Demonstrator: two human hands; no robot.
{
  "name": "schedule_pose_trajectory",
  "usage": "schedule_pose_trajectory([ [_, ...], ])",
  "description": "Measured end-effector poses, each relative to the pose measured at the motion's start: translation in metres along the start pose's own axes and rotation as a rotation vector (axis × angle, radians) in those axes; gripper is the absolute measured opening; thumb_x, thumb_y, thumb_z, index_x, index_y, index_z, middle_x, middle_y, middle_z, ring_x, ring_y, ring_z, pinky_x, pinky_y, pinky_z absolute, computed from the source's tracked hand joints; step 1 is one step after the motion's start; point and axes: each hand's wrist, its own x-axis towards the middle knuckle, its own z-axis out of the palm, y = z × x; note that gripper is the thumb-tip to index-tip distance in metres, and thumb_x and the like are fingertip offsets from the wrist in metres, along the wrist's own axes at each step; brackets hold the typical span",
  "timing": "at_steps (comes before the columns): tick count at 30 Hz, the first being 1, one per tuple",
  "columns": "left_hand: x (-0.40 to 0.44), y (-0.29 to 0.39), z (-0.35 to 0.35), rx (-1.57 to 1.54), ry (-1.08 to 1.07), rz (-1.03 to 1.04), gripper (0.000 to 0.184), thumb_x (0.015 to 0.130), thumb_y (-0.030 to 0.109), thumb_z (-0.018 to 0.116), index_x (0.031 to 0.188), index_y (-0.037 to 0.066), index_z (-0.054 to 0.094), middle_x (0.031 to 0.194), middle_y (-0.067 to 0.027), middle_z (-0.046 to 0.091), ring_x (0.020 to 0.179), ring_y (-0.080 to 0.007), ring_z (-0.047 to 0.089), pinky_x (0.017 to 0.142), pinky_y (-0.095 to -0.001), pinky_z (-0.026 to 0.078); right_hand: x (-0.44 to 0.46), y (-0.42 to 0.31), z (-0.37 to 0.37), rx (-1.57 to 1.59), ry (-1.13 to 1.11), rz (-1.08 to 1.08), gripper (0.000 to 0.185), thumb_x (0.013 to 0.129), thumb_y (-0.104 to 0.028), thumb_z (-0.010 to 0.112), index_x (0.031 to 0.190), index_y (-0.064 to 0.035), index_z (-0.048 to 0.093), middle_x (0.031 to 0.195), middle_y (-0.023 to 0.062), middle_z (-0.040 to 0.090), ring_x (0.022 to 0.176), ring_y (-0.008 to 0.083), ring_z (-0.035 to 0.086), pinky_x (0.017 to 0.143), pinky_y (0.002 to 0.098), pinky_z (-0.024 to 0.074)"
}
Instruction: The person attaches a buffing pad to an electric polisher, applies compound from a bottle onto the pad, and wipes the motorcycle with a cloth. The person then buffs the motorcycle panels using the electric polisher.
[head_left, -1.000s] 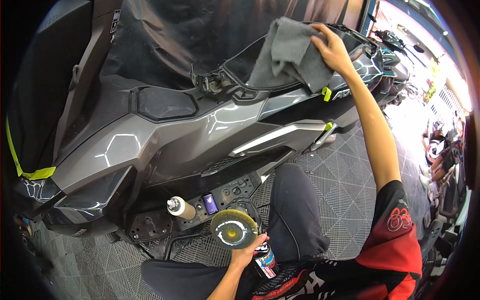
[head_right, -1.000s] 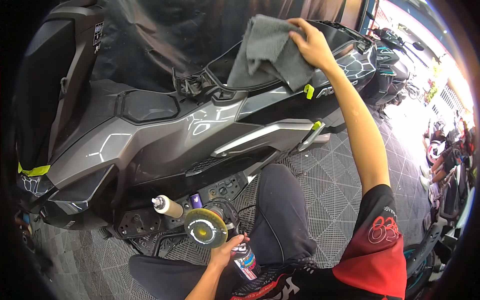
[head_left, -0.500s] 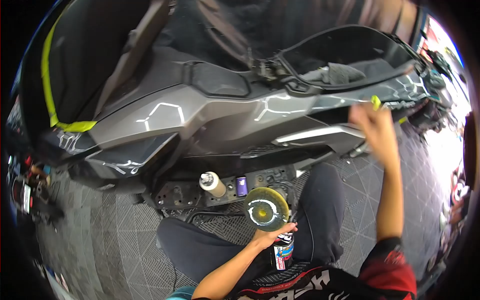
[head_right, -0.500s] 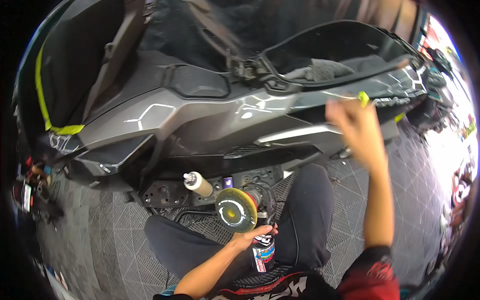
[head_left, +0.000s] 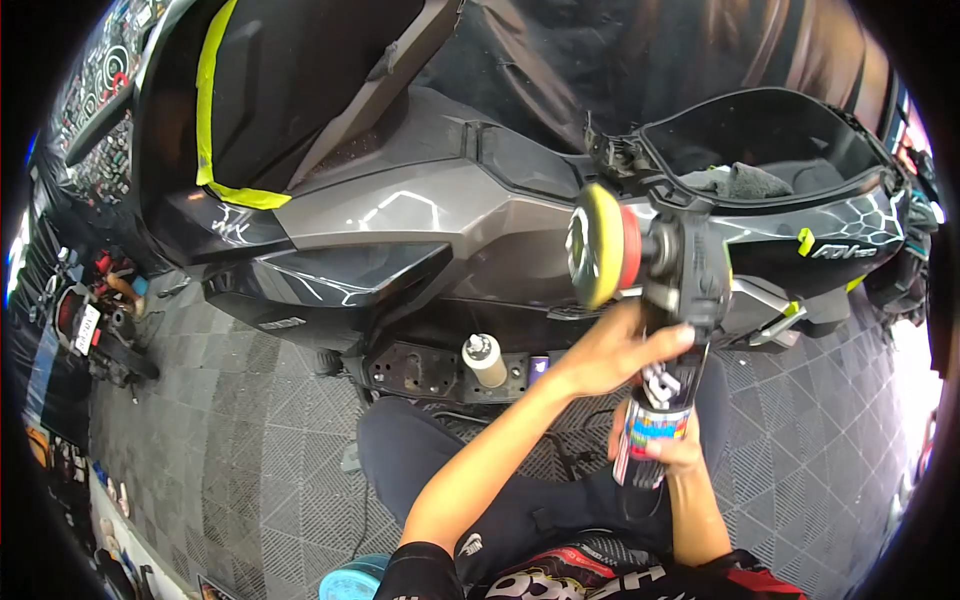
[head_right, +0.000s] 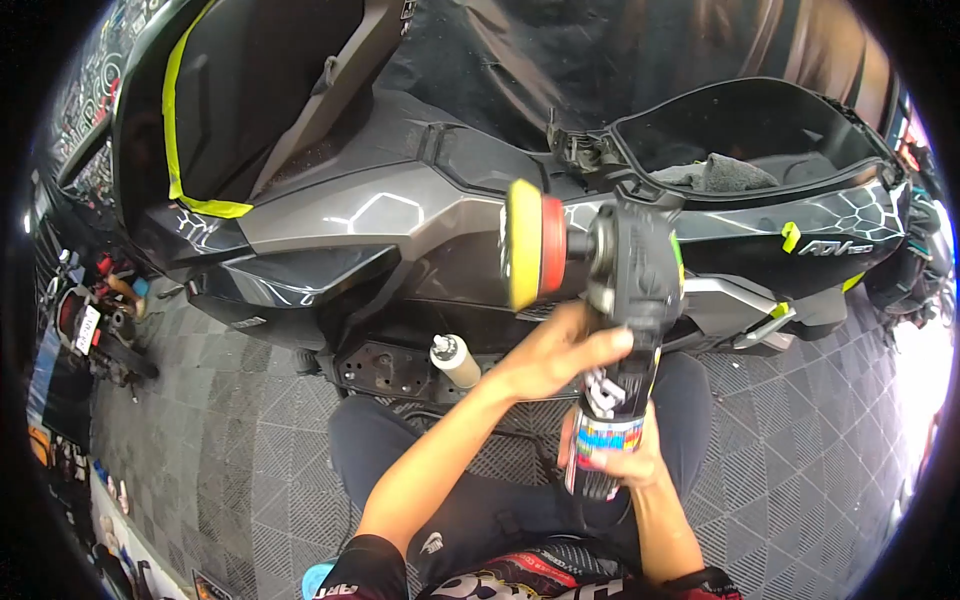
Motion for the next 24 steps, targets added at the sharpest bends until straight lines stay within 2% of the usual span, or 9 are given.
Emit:
schedule_pose_trajectory([
  [2, 0.002, 0.013, 0.015, -0.027, 0.089, 0.128, 0.061, 0.095, 0.033, 0.073, 0.138, -0.003, 0.051, 0.125, -0.0133, 0.064, 0.115, -0.0214, 0.059, 0.106, -0.0387, 0.044, 0.010, -0.005, -0.009, -0.164, 0.126, -0.081, 0.063, 0.070, -0.017, 0.083, 0.120, 0.0070, 0.054, 0.090, 0.0216, 0.068, 0.072, 0.0303, 0.073, 0.064, 0.0397, 0.0631],
  [3, 0.005, 0.007, 0.019, 0.121, 0.136, 0.252, 0.063, 0.092, 0.029, 0.076, 0.139, -0.002, 0.049, 0.129, -0.0130, 0.060, 0.120, -0.0213, 0.056, 0.106, -0.0381, 0.043, 0.016, -0.011, -0.010, -0.193, 0.117, -0.113, 0.059, 0.070, -0.015, 0.083, 0.117, 0.0072, 0.056, 0.089, 0.0200, 0.069, 0.071, 0.0294, 0.073, 0.064, 0.0388, 0.0630],
  [5, 0.012, 0.010, 0.029, 0.104, 0.250, 0.329, 0.059, 0.092, 0.029, 0.076, 0.136, -0.001, 0.050, 0.125, -0.0114, 0.060, 0.119, -0.0196, 0.055, 0.106, -0.0372, 0.043, 0.025, -0.024, -0.008, -0.262, 0.081, -0.131, 0.055, 0.070, -0.012, 0.081, 0.115, 0.0072, 0.058, 0.086, 0.0167, 0.070, 0.068, 0.0281, 0.073, 0.063, 0.0370, 0.0626],
  [8, 0.010, 0.022, 0.021, -0.043, 0.326, 0.403, 0.049, 0.096, 0.026, 0.073, 0.131, -0.001, 0.052, 0.118, -0.0088, 0.062, 0.113, -0.0165, 0.057, 0.102, -0.0348, 0.044, 0.047, -0.042, 0.009, -0.432, 0.087, -0.182, 0.058, 0.070, -0.009, 0.083, 0.120, 0.0041, 0.056, 0.093, 0.0115, 0.070, 0.079, 0.0205, 0.072, 0.074, 0.0334, 0.0605],
  [9, 0.012, 0.025, 0.015, -0.041, 0.382, 0.526, 0.041, 0.099, 0.025, 0.069, 0.127, 0.000, 0.052, 0.111, -0.0080, 0.064, 0.102, -0.0160, 0.061, 0.094, -0.0333, 0.049, 0.059, -0.052, 0.015, -0.500, 0.039, -0.155, 0.065, 0.070, -0.009, 0.086, 0.126, 0.0031, 0.054, 0.103, 0.0092, 0.069, 0.090, 0.0159, 0.069, 0.082, 0.0305, 0.0575],
  [12, 0.006, 0.022, -0.010, -0.309, 0.476, 0.602, 0.050, 0.104, 0.044, 0.057, 0.126, -0.001, 0.054, 0.106, -0.0130, 0.069, 0.092, -0.0196, 0.070, 0.084, -0.0331, 0.057, 0.094, -0.062, 0.061, -0.812, 0.071, -0.278, 0.075, 0.071, -0.015, 0.088, 0.133, 0.0068, 0.051, 0.114, 0.0103, 0.067, 0.099, 0.0158, 0.065, 0.090, 0.0322, 0.0533],
  [14, -0.004, 0.013, -0.029, -0.435, 0.576, 0.549, 0.060, 0.105, 0.054, 0.049, 0.123, -0.003, 0.056, 0.106, -0.0127, 0.069, 0.095, -0.0189, 0.070, 0.086, -0.0334, 0.057, 0.113, -0.066, 0.076, -1.065, 0.023, -0.133, 0.074, 0.072, -0.017, 0.088, 0.132, 0.0079, 0.053, 0.114, 0.0101, 0.067, 0.098, 0.0162, 0.064, 0.092, 0.0333, 0.0522],
  [20, 0.006, 0.011, -0.029, -0.180, 0.534, 0.563, 0.043, 0.109, 0.040, 0.050, 0.130, 0.002, 0.049, 0.108, -0.0087, 0.065, 0.096, -0.0135, 0.065, 0.087, -0.0298, 0.054, 0.098, -0.068, 0.074, -0.575, 0.102, 0.142, 0.064, 0.075, -0.007, 0.081, 0.131, 0.0025, 0.052, 0.107, 0.0066, 0.067, 0.095, 0.0132, 0.066, 0.086, 0.0295, 0.0551],
  [24, 0.005, -0.001, -0.022, -0.292, 0.559, 0.575, 0.042, 0.109, 0.039, 0.049, 0.127, 0.000, 0.052, 0.103, -0.0091, 0.067, 0.091, -0.0144, 0.068, 0.082, -0.0301, 0.056, 0.096, -0.053, 0.061, -0.790, 0.086, -0.038, 0.069, 0.074, -0.004, 0.082, 0.134, 0.0022, 0.050, 0.110, 0.0061, 0.066, 0.095, 0.0126, 0.066, 0.086, 0.0292, 0.0552],
])
